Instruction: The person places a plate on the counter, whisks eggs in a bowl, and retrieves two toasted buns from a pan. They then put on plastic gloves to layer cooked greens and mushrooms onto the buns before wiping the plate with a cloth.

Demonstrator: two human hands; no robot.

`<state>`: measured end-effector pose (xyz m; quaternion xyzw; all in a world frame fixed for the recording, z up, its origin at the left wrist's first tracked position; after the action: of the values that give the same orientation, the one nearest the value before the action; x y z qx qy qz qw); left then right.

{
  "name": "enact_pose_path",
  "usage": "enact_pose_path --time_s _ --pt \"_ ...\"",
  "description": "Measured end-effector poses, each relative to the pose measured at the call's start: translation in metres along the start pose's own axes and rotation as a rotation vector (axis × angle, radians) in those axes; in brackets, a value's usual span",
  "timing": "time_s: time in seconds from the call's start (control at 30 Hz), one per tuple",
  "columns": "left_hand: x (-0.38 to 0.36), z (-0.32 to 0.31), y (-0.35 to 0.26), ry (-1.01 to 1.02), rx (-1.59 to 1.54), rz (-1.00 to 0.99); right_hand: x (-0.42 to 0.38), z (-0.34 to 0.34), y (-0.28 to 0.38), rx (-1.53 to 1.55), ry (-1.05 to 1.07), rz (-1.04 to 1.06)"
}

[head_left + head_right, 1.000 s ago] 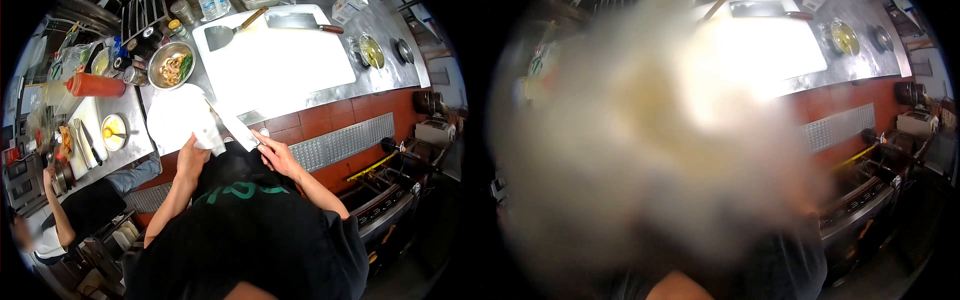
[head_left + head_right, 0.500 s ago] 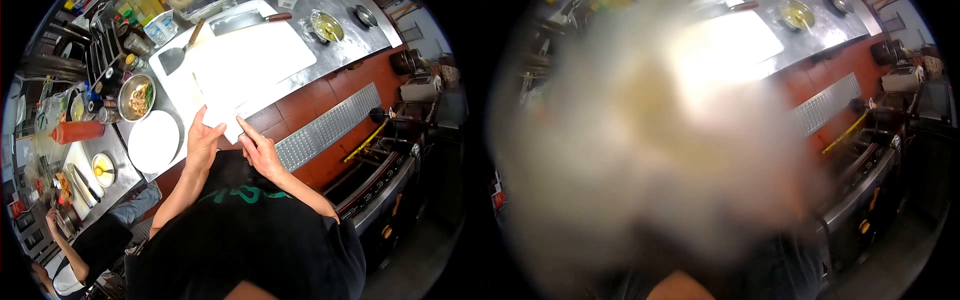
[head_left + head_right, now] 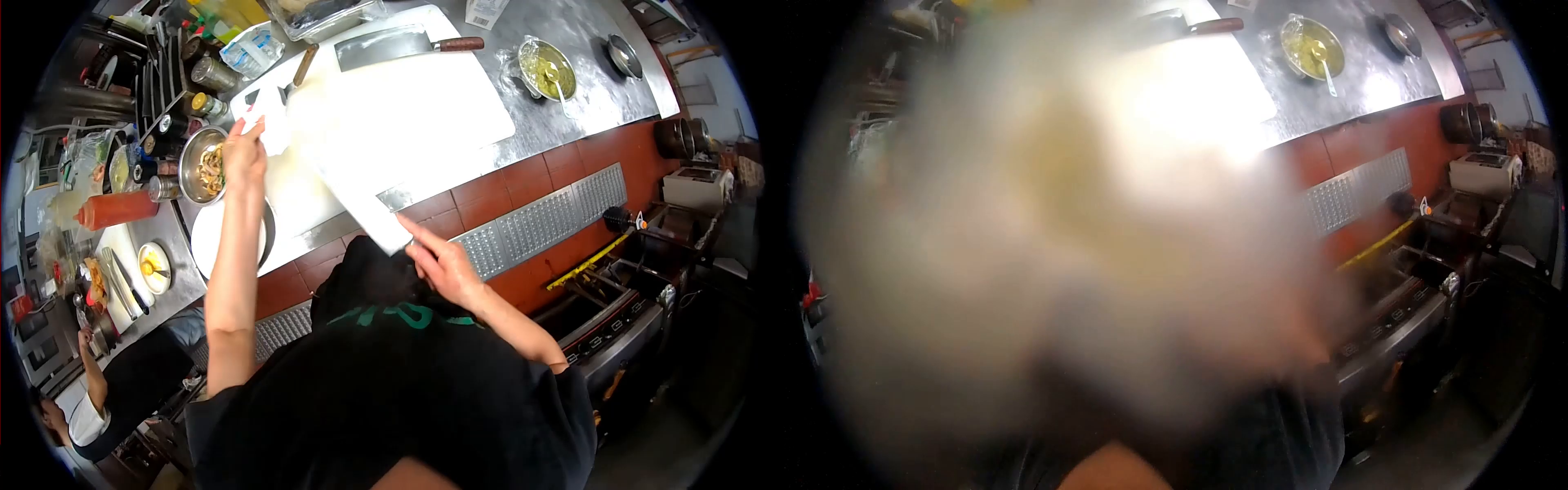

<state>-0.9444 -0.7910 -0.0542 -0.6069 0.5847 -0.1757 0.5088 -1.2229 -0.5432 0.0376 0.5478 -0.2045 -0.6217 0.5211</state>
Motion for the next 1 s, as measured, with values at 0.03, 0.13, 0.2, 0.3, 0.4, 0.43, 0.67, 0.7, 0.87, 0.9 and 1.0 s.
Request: enact_pose_path --time_s 0.03,0.13,0.2,0.3,0.4,0.43,0.67,0.7,0.87,0.9,1.0 --pt "0.0 0.0 -0.009 -0.013 0.009 0.07 0.008 0.007 -0.001 0.076 -0.008 -0.045" --pt "-0.028 0.029 0.033 0.054 -0.194 0.182 0.035 0.025 0.012 0.141 -0.003 -0.053" --pt "-0.061 0.016 0.068 0.022 -0.26 0.295 0.057 0.028 0.016 -0.053 -0.132 0.118" --pt "-0.074 0.028 0.099 -0.071 -0.293 0.25 0.091 0.027 0.013 -0.771 -0.556 0.425" --pt "-0.105 0.021 0.069 -0.213 -0.192 0.157 0.121 0.047 0.009 -1.0 -0.57 0.588" --pt "-0.121 0.005 0.059 -0.24 -0.138 0.144 0.136 0.047 -0.008 -1.037 -0.499 0.574" --pt "-0.202 -0.156 0.114 0.018 -0.06 0.561 0.083 0.148 -0.027 -0.462 -0.397 0.615" --pt "-0.199 -0.152 0.156 0.069 0.124 0.677 0.067 0.173 -0.04 -0.461 -0.341 0.615" --pt "-0.27 -0.324 0.234 0.525 0.052 0.85 0.008 0.312 -0.126 -0.523 -0.385 0.591" --pt "-0.278 -0.348 0.244 0.568 0.072 0.861 0.0 0.333 -0.139 -0.524 -0.406 0.565" --pt "-0.296 -0.411 0.253 0.627 0.03 0.896 -0.01 0.399 -0.163 -0.575 -0.574 0.723"
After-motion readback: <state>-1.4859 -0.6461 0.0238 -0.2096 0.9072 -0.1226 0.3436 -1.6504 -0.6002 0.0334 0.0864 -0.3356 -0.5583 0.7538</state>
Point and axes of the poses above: each hand's wrist, its own x-axis towards the middle knuckle, its own z-axis out of the back of the hand, y = z × x, the point moved 1 cm from there along x, towards the middle knuckle, and after that the axes turned 12 degrees about -x, right-handed, at the moved point
